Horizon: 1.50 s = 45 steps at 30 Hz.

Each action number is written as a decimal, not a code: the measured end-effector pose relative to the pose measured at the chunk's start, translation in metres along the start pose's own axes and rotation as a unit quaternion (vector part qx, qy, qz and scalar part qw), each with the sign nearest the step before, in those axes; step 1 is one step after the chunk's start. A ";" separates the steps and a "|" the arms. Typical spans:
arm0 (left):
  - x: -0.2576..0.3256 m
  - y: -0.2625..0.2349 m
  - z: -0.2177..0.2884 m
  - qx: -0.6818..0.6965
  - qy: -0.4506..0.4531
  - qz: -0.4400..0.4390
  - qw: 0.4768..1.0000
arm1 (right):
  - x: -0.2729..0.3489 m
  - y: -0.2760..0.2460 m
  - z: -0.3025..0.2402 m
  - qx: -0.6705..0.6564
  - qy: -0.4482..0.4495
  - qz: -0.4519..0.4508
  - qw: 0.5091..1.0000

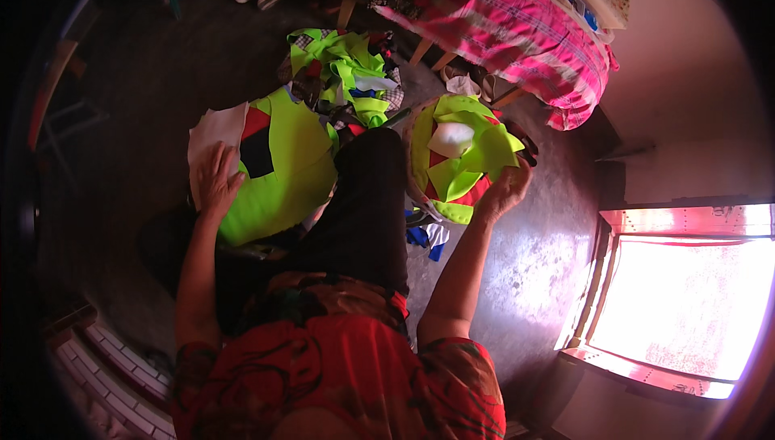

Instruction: The person sits on the floor and sorts through a pile of colorful fabric pieces, picking up and placing down individual pieces repeatedly. The person handles green, white, and dark-colored fabric pieces by hand without using tools.

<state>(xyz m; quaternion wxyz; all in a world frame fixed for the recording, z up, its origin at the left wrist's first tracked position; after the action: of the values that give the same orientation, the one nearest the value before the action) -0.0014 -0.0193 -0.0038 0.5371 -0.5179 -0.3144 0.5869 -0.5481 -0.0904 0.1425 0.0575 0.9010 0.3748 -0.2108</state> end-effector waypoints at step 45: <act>-0.023 -0.062 0.165 0.677 -0.074 -0.102 0.725 | 0.203 0.087 -0.062 -0.232 0.240 -0.537 0.775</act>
<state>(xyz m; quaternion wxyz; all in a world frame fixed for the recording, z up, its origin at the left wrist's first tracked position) -0.1414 0.0036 0.1041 0.7766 0.0633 0.0773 0.6220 -0.3383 -0.0042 0.1084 0.0505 0.5343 0.8367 0.1091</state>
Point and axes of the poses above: each hand's wrist, its own x-axis away from the middle knuckle, its own y-axis out of the palm, z = x × y, the point moved 2 cm from there along -x, towards the middle knuckle, and after that the axes turned 9 degrees about y, right-handed, at the moved point
